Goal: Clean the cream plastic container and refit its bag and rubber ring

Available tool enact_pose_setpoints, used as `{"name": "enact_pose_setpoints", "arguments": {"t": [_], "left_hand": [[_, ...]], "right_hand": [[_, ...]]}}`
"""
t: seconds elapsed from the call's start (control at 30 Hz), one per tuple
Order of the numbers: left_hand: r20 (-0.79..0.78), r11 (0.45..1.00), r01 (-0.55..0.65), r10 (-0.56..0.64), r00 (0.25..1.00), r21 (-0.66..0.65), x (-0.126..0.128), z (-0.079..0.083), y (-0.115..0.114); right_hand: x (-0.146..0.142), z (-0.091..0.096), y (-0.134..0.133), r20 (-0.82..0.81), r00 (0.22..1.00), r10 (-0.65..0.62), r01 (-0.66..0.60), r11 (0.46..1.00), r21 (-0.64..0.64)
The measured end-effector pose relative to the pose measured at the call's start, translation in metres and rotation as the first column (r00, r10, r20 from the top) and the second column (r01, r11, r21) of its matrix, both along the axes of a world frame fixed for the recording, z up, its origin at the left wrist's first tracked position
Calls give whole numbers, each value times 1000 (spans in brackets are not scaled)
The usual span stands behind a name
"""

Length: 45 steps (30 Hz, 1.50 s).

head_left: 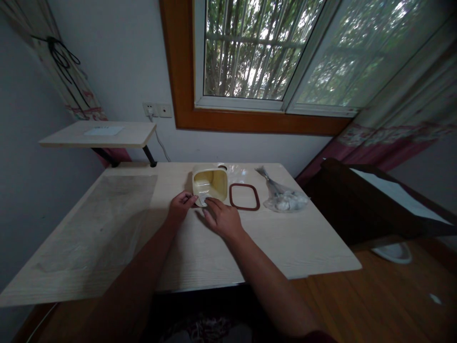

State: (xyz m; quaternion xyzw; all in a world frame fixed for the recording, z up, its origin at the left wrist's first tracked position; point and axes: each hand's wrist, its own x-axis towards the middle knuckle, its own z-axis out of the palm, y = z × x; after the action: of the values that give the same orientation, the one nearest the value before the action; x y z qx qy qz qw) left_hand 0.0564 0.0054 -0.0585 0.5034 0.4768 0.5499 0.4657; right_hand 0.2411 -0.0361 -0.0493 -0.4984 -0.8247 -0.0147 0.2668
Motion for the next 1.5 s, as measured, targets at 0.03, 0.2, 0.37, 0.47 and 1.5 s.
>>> {"name": "enact_pose_setpoints", "arguments": {"t": [0.03, 0.2, 0.37, 0.47, 1.5], "left_hand": [[4, 1000, -1, 1, 1000, 3, 0, 0, 0], [20, 1000, -2, 2, 1000, -5, 1, 1, -1], [8, 1000, 11, -11, 1000, 7, 2, 2, -2], [3, 1000, 10, -10, 1000, 14, 2, -1, 0], [24, 999, 39, -40, 999, 20, 4, 1, -2]], "right_hand": [[3, 0, 2, -11, 999, -31, 31, 999, 8], [8, -1, 5, -41, 989, -141, 142, 990, 14], [-5, -1, 0, -7, 1000, 23, -23, 1000, 0], [-6, -1, -1, 3, 998, 56, -56, 998, -6], [-6, 0, 0, 14, 998, 56, -55, 997, -62]]}}
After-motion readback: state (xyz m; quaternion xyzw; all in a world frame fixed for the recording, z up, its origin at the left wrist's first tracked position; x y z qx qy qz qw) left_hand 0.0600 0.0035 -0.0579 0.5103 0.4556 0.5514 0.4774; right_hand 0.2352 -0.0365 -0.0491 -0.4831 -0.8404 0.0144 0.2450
